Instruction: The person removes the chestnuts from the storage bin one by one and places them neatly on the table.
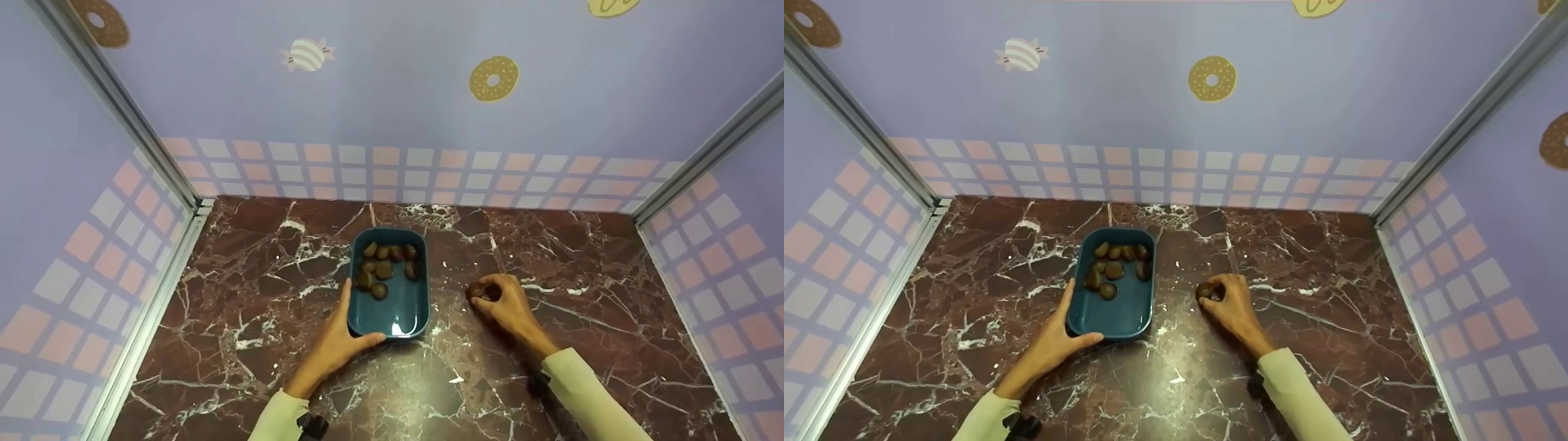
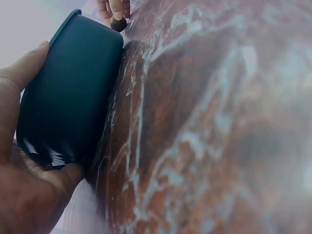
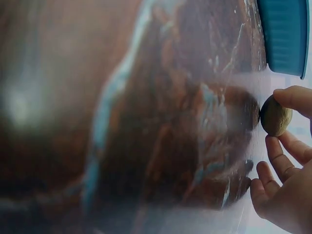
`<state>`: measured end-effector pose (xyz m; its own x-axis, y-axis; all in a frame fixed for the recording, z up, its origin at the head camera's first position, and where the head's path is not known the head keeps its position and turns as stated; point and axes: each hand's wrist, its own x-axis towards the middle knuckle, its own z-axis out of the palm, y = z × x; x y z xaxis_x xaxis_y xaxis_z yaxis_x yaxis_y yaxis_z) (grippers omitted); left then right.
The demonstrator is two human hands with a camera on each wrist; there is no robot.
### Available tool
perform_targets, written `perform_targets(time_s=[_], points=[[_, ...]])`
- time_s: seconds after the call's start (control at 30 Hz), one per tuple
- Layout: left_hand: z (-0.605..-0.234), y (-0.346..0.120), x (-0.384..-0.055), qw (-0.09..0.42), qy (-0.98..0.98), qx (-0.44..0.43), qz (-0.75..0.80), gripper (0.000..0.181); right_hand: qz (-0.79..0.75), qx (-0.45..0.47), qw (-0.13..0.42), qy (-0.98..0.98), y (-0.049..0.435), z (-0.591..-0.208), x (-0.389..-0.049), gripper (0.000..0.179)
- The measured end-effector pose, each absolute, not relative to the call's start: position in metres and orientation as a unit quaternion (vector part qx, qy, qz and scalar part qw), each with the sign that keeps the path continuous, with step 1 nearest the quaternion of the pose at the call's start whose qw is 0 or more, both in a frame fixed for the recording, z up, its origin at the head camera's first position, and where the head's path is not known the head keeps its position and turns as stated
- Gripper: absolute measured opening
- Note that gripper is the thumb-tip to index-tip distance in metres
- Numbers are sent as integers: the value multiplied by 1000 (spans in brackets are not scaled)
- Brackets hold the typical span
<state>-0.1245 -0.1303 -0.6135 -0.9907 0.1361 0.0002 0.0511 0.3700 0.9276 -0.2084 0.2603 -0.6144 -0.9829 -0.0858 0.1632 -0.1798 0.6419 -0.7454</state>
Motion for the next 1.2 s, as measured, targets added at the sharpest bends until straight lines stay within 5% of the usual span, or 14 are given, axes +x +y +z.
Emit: perform_targets(time_s=[0.47, 1.2], points=[[-615, -134, -121, 43, 816, 48, 575, 137, 429, 92, 48, -897, 264, -603, -209, 40], [-611, -131, -124, 39, 832, 66, 550, 138, 369, 230, 64, -898, 223, -535, -236, 49]])
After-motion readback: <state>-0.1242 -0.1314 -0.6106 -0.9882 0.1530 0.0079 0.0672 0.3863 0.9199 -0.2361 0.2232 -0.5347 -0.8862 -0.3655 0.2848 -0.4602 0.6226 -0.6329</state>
